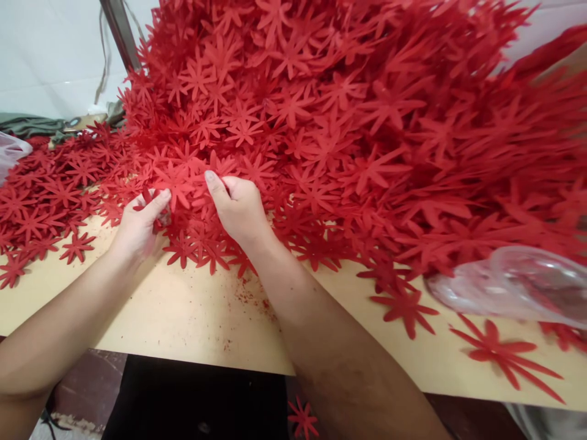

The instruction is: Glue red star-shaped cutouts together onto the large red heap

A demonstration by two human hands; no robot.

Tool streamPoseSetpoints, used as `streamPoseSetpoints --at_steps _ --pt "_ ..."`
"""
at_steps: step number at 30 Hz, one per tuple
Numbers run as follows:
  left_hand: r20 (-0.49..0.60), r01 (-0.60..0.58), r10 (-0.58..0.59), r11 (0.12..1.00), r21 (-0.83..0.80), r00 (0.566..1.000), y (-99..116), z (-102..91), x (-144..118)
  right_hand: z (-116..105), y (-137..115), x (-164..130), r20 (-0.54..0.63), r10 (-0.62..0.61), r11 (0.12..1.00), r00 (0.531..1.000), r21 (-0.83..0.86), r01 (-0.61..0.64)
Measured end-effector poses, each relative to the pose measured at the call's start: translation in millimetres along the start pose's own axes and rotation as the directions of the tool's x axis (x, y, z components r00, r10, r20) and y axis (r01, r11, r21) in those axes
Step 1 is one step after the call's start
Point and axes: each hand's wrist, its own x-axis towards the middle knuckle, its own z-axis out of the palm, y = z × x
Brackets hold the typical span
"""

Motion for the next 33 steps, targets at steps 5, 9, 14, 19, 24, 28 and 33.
streamPoseSetpoints --at_steps 5,9,14,19,24,28,33 --pt "0.071 -0.020 0.018 1.000 0.023 0.997 2.8 0.2 -1.7 3.0 7.6 2.6 -0.009 0.075 0.993 0.997 0.092 -0.074" --pt "0.088 -0.043 0.040 0.999 0.024 0.995 1.6 0.6 -2.7 6.1 9.4 4.2 0.078 0.186 0.953 0.979 0.229 -0.199" --pt "0.094 -0.030 0.032 0.999 -0.016 0.995 0.9 0.9 -2.9 3.3 3.0 4.5 0.048 0.184 0.959 0.982 0.211 -0.190" --pt "0.101 -0.046 0.047 0.999 -0.018 0.994 -0.7 -0.8 -1.6 0.5 0.7 4.1 0.032 0.109 0.962 0.993 0.248 -0.114" --pt "0.125 -0.064 0.065 0.998 -0.005 0.990 -1.4 -2.2 -0.8 1.7 2.7 5.9 -0.014 0.231 0.934 0.973 0.284 -0.218" --pt "0.130 -0.076 0.072 0.997 0.029 0.989 -1.0 -3.0 -0.6 3.1 3.5 7.6 0.076 0.310 0.865 0.948 0.392 -0.315" --pt "0.154 -0.076 0.074 0.997 0.009 0.985 -0.7 -3.1 -0.5 2.0 7.0 8.0 0.120 0.323 0.825 0.939 0.449 -0.342"
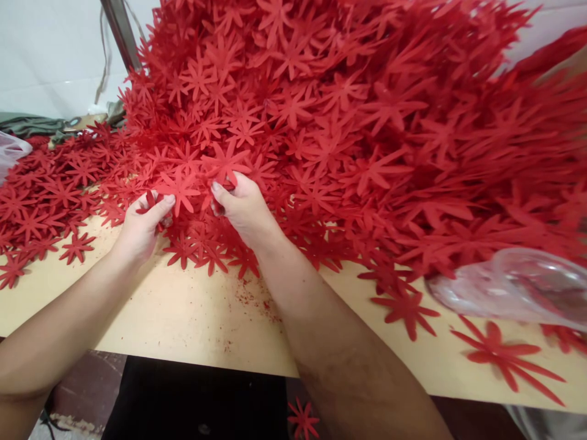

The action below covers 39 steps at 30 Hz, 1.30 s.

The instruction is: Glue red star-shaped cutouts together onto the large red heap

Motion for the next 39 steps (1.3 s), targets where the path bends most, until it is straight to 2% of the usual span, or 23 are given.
streamPoseSetpoints --at_steps 3,9,13,19,21,24,27,30,39 --pt "0.006 -0.009 0.009 1.000 0.004 1.000 0.1 -0.3 0.3 -1.9 -0.6 1.0 -0.052 -0.040 0.999 0.998 -0.017 0.039" --pt "-0.011 -0.012 0.012 0.999 0.032 1.000 0.5 -0.4 0.1 -1.4 -4.4 0.3 -0.150 -0.052 0.996 0.987 -0.073 0.042" --pt "-0.022 0.007 -0.006 0.999 0.032 1.000 1.2 0.8 -0.6 -1.2 -3.9 1.1 -0.144 0.016 1.000 0.989 -0.024 -0.020" --pt "-0.021 0.009 -0.008 0.999 0.036 1.000 1.4 0.9 -0.5 -2.4 -3.6 1.3 -0.034 0.088 0.994 0.996 0.070 -0.085" --pt "-0.026 0.014 -0.013 0.999 0.036 1.000 1.3 0.7 -0.3 -2.4 -3.9 1.1 -0.049 0.100 0.993 0.994 0.061 -0.097" --pt "-0.027 0.015 -0.014 0.999 0.037 1.000 1.0 0.4 -0.4 -1.2 -5.1 0.7 -0.140 0.111 0.994 0.984 0.024 -0.109" --pt "-0.021 0.014 -0.013 0.999 0.041 1.000 0.6 0.4 -1.0 0.5 -7.4 0.1 -0.218 0.067 0.998 0.974 0.004 -0.068" --pt "-0.012 0.013 -0.012 0.999 0.043 1.000 0.3 0.7 -1.6 1.1 -8.8 -0.4 -0.235 0.019 1.000 0.972 0.023 -0.014" --pt "-0.003 0.022 -0.022 0.998 0.050 1.000 0.5 0.8 -3.0 -6.9 0.0 4.0 -0.138 -0.104 0.994 0.985 -0.052 0.097"
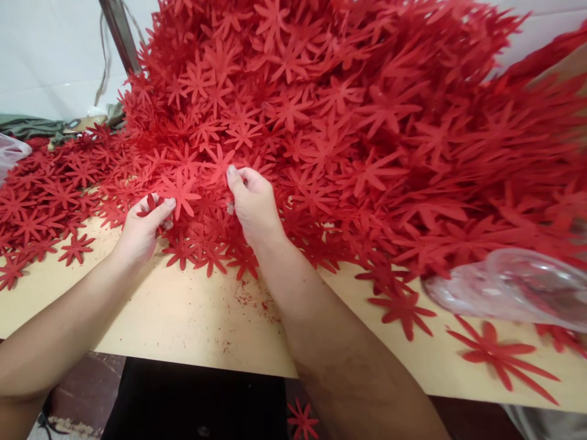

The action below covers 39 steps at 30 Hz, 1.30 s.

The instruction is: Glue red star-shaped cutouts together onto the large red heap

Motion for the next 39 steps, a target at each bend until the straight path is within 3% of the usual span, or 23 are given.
streamPoseSetpoints --at_steps 4,10,15,20,25,31,34,36,39 --pt "-0.003 0.013 -0.013 0.999 -0.032 1.000 0.1 1.1 -0.3 -0.6 1.8 1.7 -0.044 0.024 0.999 0.999 0.032 -0.022" --pt "0.000 -0.005 0.005 0.999 -0.033 1.000 -2.0 -0.1 0.8 -0.5 1.3 1.9 0.075 0.030 0.998 0.997 0.058 -0.035" --pt "0.002 -0.003 0.003 1.000 -0.020 1.000 -3.6 -1.2 0.8 0.7 -2.2 -0.6 0.001 -0.002 1.000 1.000 0.000 0.002" --pt "-0.009 0.012 -0.013 1.000 -0.009 1.000 -3.3 -0.1 0.3 -0.9 -3.2 -2.1 -0.011 -0.094 0.991 0.996 -0.095 0.092" --pt "-0.011 0.003 -0.003 1.000 0.008 1.000 -3.6 -0.1 0.2 -4.9 -2.9 -0.1 -0.068 -0.174 0.982 0.982 -0.083 0.168" --pt "-0.020 0.010 -0.010 1.000 -0.001 1.000 -4.9 -0.6 -0.1 -8.7 0.6 3.5 0.036 -0.248 0.959 0.968 -0.129 0.251" --pt "-0.025 0.003 -0.003 1.000 0.030 1.000 -4.9 -1.3 0.1 -9.8 6.8 6.1 0.064 -0.225 0.965 0.972 -0.121 0.231" --pt "-0.020 -0.006 0.007 0.999 0.041 1.000 -4.6 -1.7 0.3 -10.5 10.3 8.2 0.040 -0.230 0.965 0.972 -0.121 0.233" --pt "-0.002 -0.012 0.012 1.000 0.023 1.000 -4.6 -1.6 0.5 -10.3 11.7 9.0 -0.015 -0.338 0.927 0.941 -0.177 0.330"
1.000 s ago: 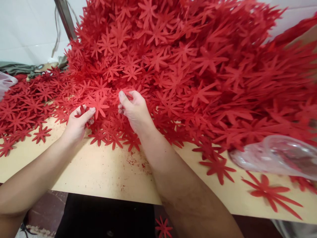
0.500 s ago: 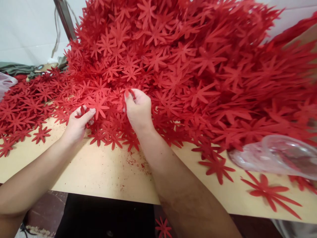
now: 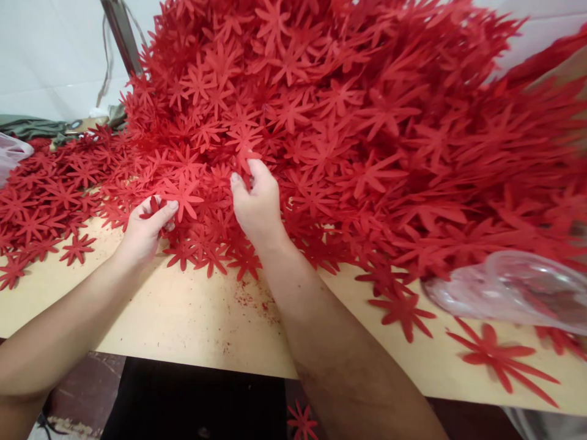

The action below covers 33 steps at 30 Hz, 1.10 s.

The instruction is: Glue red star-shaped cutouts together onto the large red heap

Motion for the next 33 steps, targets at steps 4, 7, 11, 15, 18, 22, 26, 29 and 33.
streamPoseSetpoints --at_steps 4,7,11,15,18,22,26,29,33 --pt "-0.011 0.022 -0.023 0.999 -0.047 1.000 0.1 1.3 0.0 1.2 -7.8 -3.9 -0.046 -0.098 0.988 0.994 -0.123 0.092" --pt "-0.025 0.021 -0.022 0.999 -0.045 0.999 0.9 2.0 -0.4 0.4 -13.5 -6.9 -0.036 -0.095 0.980 0.995 -0.181 0.087" --pt "-0.003 0.018 -0.018 0.999 -0.030 1.000 2.8 2.5 -1.2 -2.8 -11.0 -5.1 -0.054 -0.106 0.977 0.993 -0.190 0.094" --pt "0.000 0.017 -0.017 1.000 -0.023 1.000 3.1 2.7 -1.7 -4.8 -3.1 -1.5 -0.067 -0.189 0.945 0.980 -0.282 0.163" --pt "-0.015 0.026 -0.027 0.999 -0.031 1.000 1.3 2.8 -2.1 -5.2 -3.8 -3.5 -0.019 -0.310 0.833 0.951 -0.488 0.262" --pt "-0.040 0.033 -0.035 0.998 -0.055 0.999 -1.7 3.2 -3.3 -2.5 -14.3 -11.7 0.043 -0.411 0.680 0.911 -0.651 0.338" --pt "-0.016 0.025 -0.026 0.999 -0.031 1.000 -2.0 3.6 -4.1 5.8 -19.1 -20.0 0.166 -0.418 0.675 0.893 -0.601 0.428" --pt "0.009 0.022 -0.021 0.999 -0.034 1.000 -0.9 3.8 -4.6 13.2 -13.6 -23.6 0.294 -0.292 0.815 0.910 -0.421 0.397" --pt "0.054 0.056 -0.053 0.997 -0.046 0.997 0.3 4.7 -7.0 19.1 -6.3 -24.4 0.371 -0.062 0.986 0.927 -0.124 0.115"
